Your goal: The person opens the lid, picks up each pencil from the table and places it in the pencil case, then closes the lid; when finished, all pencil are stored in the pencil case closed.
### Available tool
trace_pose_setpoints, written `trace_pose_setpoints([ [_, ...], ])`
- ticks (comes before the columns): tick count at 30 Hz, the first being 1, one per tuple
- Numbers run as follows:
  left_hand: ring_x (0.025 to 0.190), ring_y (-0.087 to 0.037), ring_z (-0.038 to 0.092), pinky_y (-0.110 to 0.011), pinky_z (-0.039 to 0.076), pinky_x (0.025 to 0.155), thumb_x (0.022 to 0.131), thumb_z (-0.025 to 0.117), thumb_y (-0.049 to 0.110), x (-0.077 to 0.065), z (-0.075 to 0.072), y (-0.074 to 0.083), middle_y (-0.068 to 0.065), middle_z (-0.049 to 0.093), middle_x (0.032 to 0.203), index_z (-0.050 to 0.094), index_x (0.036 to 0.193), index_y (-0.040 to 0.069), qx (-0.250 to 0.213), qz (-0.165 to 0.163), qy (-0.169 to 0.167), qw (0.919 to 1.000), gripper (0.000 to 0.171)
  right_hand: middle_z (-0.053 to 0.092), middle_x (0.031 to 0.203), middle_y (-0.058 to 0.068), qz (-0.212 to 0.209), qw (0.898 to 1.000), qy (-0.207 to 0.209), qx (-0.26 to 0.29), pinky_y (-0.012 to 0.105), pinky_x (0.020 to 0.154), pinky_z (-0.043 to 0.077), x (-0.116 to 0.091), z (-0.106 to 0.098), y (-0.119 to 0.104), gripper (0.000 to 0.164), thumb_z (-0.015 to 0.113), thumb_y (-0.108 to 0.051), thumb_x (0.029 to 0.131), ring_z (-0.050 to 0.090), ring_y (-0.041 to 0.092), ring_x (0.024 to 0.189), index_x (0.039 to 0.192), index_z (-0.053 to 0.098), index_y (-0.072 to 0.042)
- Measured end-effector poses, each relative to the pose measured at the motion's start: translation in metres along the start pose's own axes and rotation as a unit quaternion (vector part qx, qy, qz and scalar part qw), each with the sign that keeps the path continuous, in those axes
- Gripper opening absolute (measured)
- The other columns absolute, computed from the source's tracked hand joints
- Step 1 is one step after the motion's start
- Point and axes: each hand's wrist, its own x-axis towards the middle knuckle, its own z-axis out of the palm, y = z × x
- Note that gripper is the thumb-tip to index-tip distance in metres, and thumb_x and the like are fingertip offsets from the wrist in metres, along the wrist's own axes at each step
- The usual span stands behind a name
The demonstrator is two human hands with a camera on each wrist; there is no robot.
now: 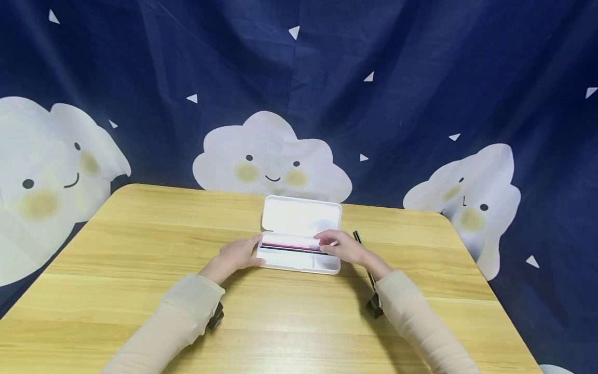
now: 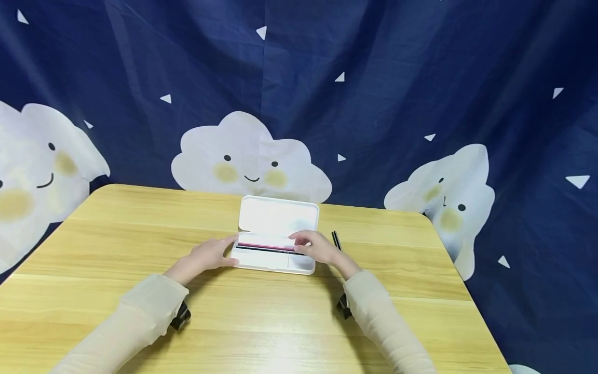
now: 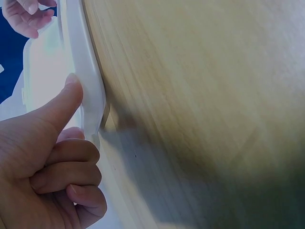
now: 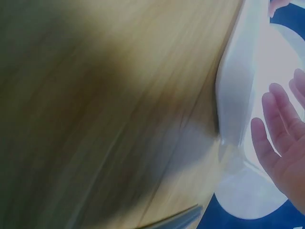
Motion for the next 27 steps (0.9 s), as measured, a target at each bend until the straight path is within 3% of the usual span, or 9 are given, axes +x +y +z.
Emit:
trace_pose_setpoints([
  [16,0.108,-0.039,0.052,-0.049,0.046,0.072,0.08,0.068,0.036,0.0,0.0,0.002,-0.023,0.052,0.126,0.036,0.14,0.008,0.0,0.0,0.0,1.0,0.073,0.063,0.092,0.017,-0.002,1.0,0.023,-0.011,0.035,0.082,0.048,-0.028,-0.013,0.019,0.03,0.057,-0.002,0.088,0.059,0.028,0.088,0.114,0.056,0.011],
  [27,0.108,-0.038,0.052,-0.049,0.046,0.071,0.081,0.067,0.037,0.001,0.002,-0.001,-0.022,0.051,0.127,0.036,0.14,0.009,0.0,-0.004,-0.003,1.0,0.073,0.062,0.092,0.013,0.034,0.998,0.048,-0.004,0.028,0.076,0.047,-0.047,-0.024,0.027,0.031,0.057,-0.005,0.088,0.056,0.018,0.085,0.114,0.056,0.011],
])
